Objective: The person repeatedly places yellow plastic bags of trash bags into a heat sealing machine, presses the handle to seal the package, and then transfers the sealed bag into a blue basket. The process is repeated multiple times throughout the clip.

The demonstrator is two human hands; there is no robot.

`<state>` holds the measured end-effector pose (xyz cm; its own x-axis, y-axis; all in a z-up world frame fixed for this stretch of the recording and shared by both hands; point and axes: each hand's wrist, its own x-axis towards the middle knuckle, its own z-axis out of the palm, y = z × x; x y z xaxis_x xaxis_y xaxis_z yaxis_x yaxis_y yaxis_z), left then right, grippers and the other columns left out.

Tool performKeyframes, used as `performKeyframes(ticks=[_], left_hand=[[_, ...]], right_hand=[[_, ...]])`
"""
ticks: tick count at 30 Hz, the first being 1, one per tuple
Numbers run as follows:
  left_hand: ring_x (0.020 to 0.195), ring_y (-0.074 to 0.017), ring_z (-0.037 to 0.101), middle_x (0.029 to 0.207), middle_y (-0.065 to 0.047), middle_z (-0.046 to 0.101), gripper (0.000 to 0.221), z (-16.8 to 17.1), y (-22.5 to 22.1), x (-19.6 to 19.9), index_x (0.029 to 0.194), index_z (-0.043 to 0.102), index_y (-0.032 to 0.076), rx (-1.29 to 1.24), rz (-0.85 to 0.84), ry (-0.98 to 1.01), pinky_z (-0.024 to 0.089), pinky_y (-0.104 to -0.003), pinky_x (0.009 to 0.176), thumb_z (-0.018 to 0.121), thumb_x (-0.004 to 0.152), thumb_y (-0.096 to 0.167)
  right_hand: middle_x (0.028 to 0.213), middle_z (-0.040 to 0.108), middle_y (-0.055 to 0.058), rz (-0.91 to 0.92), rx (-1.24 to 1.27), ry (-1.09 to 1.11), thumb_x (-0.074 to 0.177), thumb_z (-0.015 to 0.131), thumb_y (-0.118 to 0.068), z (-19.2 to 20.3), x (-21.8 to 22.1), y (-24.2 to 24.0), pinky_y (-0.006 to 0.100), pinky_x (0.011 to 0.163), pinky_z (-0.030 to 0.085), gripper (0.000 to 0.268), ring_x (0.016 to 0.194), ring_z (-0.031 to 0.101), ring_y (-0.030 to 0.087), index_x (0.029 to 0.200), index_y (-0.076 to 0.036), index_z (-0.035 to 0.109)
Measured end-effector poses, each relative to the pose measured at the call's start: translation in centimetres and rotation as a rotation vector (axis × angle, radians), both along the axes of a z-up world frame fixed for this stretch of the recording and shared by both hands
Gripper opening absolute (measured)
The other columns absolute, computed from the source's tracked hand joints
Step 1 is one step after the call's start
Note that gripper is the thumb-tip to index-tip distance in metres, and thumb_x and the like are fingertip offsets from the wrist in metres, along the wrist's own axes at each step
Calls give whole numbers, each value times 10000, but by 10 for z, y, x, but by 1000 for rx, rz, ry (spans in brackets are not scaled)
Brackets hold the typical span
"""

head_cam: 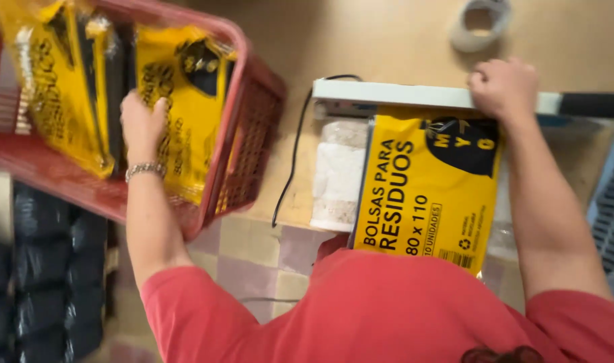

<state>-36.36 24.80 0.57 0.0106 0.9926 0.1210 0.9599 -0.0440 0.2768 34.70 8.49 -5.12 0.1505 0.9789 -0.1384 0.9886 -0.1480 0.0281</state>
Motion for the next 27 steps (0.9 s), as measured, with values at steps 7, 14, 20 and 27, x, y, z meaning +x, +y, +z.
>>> performKeyframes(ticks=[7, 14, 20, 27], left_hand=[[1235, -507, 487, 1313, -304, 547, 562, -1, 11, 31, 1296, 515, -44, -198, 368, 72, 435, -770, 853, 554, 1051, 460], [1113, -473, 534, 1194, -264, 561, 563, -27, 23, -5, 1196, 640, -25, -39, 230, 64, 452, -628, 879, 720, 995, 495], [1253, -477, 446, 1347, -221, 545, 657, 27, 9, 36, 1350, 470, 11, -255, 309, -59, 385, -660, 968, 713, 981, 498], [1373, -427, 423, 1459, -218, 504, 845, 33, 18, 22, 1475, 444, 13, -461, 384, -109, 391, -625, 1077, 736, 901, 561]], right_hand=[[816, 706, 105, -111, -54, 202, 973, 337, -299, 38, -25, -2, 448, 791, 470, 423, 836, 602, 275, 728, -75, 600], [853, 737, 106, -60, 47, 158, 952, 359, -321, 20, -18, -1, 481, 706, 454, 440, 814, 618, 335, 762, -75, 670], [791, 690, 103, -114, 46, 228, 1000, 333, -299, 40, -26, 0, 474, 817, 450, 425, 811, 577, 284, 684, -98, 534], [874, 735, -24, -226, 398, 843, 950, 641, -226, 67, -19, -20, 264, 713, 514, 114, 775, 617, 89, 965, -190, 748]])
